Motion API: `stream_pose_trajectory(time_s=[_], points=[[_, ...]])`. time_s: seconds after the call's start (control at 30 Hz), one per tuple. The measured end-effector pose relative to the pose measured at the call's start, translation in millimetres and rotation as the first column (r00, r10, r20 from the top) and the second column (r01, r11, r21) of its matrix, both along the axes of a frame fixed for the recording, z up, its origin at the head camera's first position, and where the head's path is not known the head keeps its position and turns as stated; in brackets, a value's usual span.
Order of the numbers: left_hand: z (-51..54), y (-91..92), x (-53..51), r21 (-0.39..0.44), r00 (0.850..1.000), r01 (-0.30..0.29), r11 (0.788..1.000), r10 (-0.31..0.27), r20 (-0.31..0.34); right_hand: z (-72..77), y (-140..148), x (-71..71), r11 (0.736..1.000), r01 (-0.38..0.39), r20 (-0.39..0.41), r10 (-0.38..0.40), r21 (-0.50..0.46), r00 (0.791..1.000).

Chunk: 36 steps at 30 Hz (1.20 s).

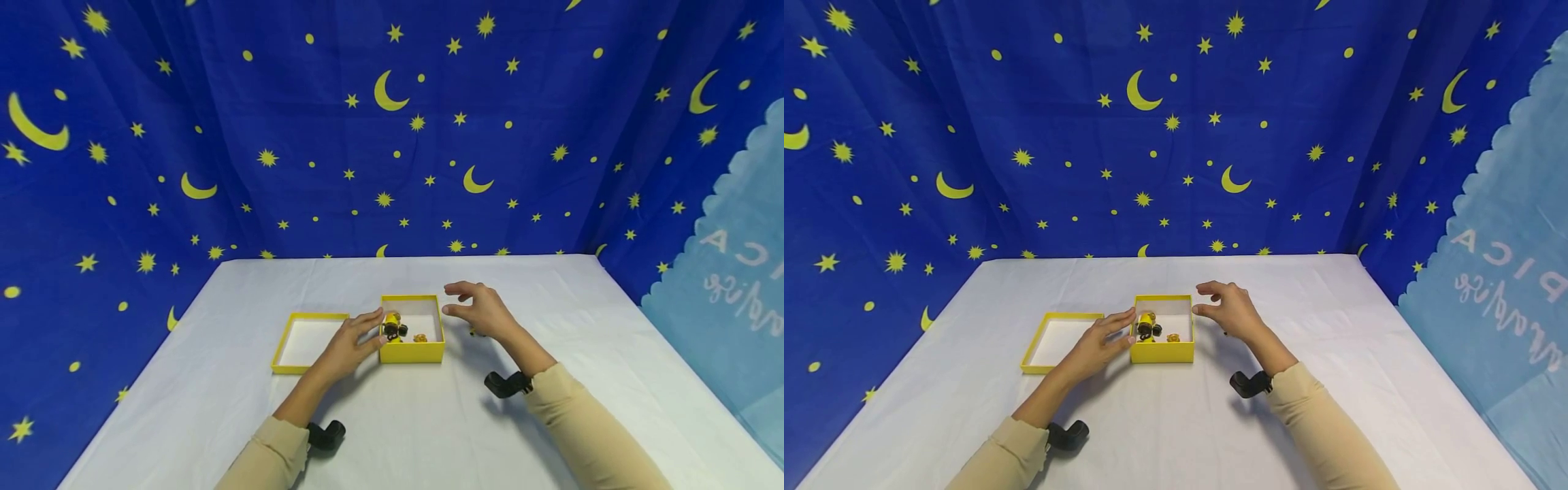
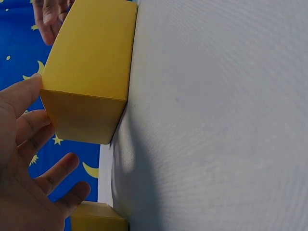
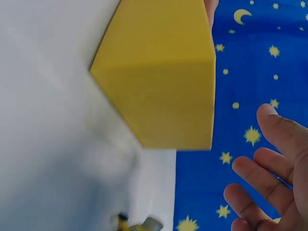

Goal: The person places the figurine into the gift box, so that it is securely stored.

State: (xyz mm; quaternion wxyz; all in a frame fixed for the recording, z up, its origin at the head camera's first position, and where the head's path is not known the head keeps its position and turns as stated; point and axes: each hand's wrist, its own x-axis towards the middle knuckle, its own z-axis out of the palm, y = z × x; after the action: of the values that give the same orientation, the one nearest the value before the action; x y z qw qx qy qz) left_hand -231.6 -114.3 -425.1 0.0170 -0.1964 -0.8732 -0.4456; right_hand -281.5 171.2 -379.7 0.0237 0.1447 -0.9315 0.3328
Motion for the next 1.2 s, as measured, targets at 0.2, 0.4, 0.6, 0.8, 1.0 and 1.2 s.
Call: stream_pose_trajectory(time_s=[0.2, 0.4, 0.6, 0.8, 1.0, 1.2], points=[[-1.1, -0.5, 0.1, 0.003, 1.000, 0.004, 1.000, -0.004, -0.002, -6.7, 17.5, -1.5, 1.000, 0.018, 0.043, -0.019, 0.002, 0.999], [-1.4, -0.2, 0.6, 0.009, 1.000, 0.009, 1.000, -0.009, -0.016, -12.4, 27.7, -1.5, 0.999, 0.035, 0.053, -0.037, 0.028, 0.998], [-0.3, -0.3, 0.3, -0.004, 1.000, 0.006, 1.000, -0.005, 0.003, -16.7, 37.3, -2.5, 0.998, 0.017, 0.024, -0.018, 0.054, 1.000], [-0.3, -0.5, 0.2, -0.005, 1.000, 0.001, 1.000, -0.001, 0.022, -22.1, 44.5, -2.3, 0.996, -0.011, 0.011, 0.010, 0.092, 1.000], [-0.8, -0.9, -0.1, -0.003, 1.000, 0.009, 1.000, -0.009, 0.023, -28.4, 49.5, -3.1, 0.992, -0.027, 0.011, 0.026, 0.124, 1.000], [-1.1, -1.2, -0.7, 0.000, 1.000, 0.012, 1.000, -0.012, 0.018, -32.4, 52.5, -3.8, 0.991, -0.038, 0.030, 0.035, 0.126, 0.999]])
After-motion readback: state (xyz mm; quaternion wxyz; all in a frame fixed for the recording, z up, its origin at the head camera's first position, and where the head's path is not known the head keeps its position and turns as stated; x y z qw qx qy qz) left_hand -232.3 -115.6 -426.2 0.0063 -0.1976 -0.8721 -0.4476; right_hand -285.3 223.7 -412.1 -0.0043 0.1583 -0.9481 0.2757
